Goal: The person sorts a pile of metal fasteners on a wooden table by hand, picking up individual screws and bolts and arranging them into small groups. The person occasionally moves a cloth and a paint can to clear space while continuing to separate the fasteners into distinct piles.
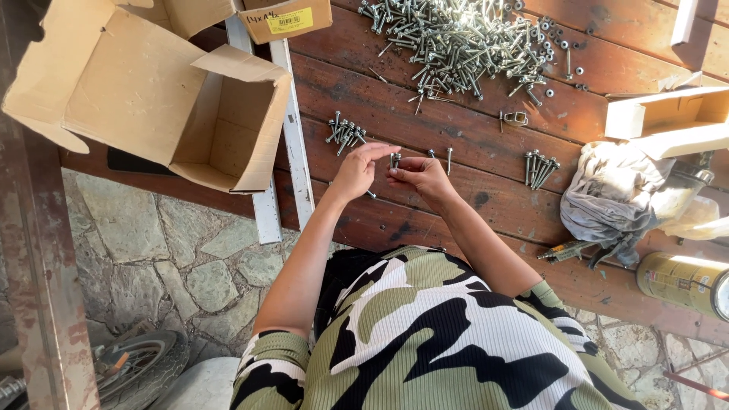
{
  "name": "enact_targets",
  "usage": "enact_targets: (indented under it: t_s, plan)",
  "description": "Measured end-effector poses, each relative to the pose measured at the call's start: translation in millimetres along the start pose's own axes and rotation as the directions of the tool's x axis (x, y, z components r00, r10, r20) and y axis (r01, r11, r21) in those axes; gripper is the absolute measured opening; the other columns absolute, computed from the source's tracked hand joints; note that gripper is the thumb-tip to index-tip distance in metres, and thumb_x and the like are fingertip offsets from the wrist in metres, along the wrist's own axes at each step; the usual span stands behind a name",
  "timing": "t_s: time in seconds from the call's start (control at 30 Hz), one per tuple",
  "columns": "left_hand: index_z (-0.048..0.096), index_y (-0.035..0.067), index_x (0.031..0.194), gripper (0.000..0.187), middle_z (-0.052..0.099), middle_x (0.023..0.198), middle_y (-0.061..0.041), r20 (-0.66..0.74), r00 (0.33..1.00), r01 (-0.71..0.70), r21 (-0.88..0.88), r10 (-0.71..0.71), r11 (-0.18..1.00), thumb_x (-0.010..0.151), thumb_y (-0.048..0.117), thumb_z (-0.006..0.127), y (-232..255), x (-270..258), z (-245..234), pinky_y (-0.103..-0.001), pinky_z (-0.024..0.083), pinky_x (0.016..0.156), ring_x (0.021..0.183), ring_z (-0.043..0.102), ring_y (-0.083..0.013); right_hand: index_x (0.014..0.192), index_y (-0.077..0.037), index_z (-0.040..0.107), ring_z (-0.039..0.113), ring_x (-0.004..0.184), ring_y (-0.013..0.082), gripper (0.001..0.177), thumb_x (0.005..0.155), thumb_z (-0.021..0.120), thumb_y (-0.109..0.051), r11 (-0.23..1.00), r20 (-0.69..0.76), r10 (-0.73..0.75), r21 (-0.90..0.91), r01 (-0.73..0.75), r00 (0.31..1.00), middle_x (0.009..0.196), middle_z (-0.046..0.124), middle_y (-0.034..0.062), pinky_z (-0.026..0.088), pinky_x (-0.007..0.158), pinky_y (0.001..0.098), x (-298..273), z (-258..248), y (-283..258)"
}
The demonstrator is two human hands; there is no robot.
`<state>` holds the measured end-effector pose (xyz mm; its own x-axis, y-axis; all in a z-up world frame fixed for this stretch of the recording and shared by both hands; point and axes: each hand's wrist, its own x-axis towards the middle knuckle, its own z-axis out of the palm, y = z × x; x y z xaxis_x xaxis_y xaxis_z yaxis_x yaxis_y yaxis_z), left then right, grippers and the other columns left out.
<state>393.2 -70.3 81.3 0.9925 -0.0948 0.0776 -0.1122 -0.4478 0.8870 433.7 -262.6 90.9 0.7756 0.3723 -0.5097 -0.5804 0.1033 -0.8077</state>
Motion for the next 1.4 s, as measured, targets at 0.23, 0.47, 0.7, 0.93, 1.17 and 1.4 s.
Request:
enact_targets:
  t_s: [0.23,0.47,0.7,0.93,1.17,1.4]
  plan:
    - [0.072,0.023,0.134,0.068,0.069,0.131,-0.014,0.082,0.996,0.046,-0.184,-0.032,0.982,0.087,-0.018,0.047,2,-6,-6,-0.052,0.047,0.110,0.127,0.060,-0.0419,0.104,0.009,0.074,0.078,0.078,0.0309,0.023,0.082,0.083,0.006,0.998,0.030,0.056,0.015,-0.057,0.998,0.091,0.076,0.0219,0.070,0.073,0.0418,2,0,7]
    - [0.073,0.020,0.133,0.064,0.071,0.130,-0.014,0.180,0.981,0.118,-0.228,-0.078,0.966,0.087,-0.017,0.048,3,2,-19,-0.048,0.049,0.109,0.125,0.063,-0.0390,0.110,0.006,0.074,0.079,0.081,0.0314,0.025,0.087,0.079,-0.001,0.975,0.117,0.213,0.032,-0.218,0.970,0.095,0.077,0.0202,0.069,0.073,0.0415,-5,3,-15]
    - [0.069,0.022,0.138,0.064,0.069,0.134,-0.008,0.233,0.961,0.222,-0.331,-0.149,0.917,0.090,-0.015,0.048,22,7,-19,-0.041,0.053,0.105,0.124,0.063,-0.0214,0.107,0.003,0.074,0.078,0.084,0.0313,0.021,0.088,0.078,-0.005,0.949,0.155,0.298,0.060,-0.310,0.942,0.094,0.077,0.0194,0.068,0.073,0.0408,-9,10,-39]
    - [0.068,0.024,0.139,0.059,0.072,0.131,-0.010,0.229,0.962,0.216,-0.301,-0.149,0.929,0.093,-0.010,0.052,19,9,-27,-0.042,0.057,0.102,0.122,0.065,-0.0251,0.106,0.003,0.074,0.079,0.083,0.0287,0.021,0.088,0.080,-0.005,0.956,0.125,0.279,0.060,-0.288,0.952,0.094,0.077,0.0183,0.068,0.074,0.0386,-1,9,-35]
    - [0.068,0.024,0.128,0.035,0.072,0.106,0.002,-0.030,0.948,0.310,0.330,-0.318,0.892,0.093,0.027,0.072,-70,-45,-28,-0.037,0.062,0.082,0.099,0.074,-0.0188,0.105,0.005,0.071,0.078,0.079,0.0300,0.026,0.085,0.085,-0.007,0.949,0.017,0.313,-0.053,-0.312,0.950,0.091,0.076,0.0204,0.068,0.073,0.0422,37,-40,34]
    - [0.068,0.009,0.127,0.040,0.063,0.119,-0.011,0.001,0.961,0.233,0.536,-0.277,0.811,0.087,0.009,0.074,-74,-90,-3,-0.041,0.059,0.091,0.109,0.068,-0.0335,0.102,0.008,0.069,0.077,0.073,0.0323,0.028,0.081,0.086,-0.001,0.939,0.089,0.251,-0.264,-0.221,0.964,0.087,0.072,0.0229,0.069,0.069,0.0422,60,-4,36]
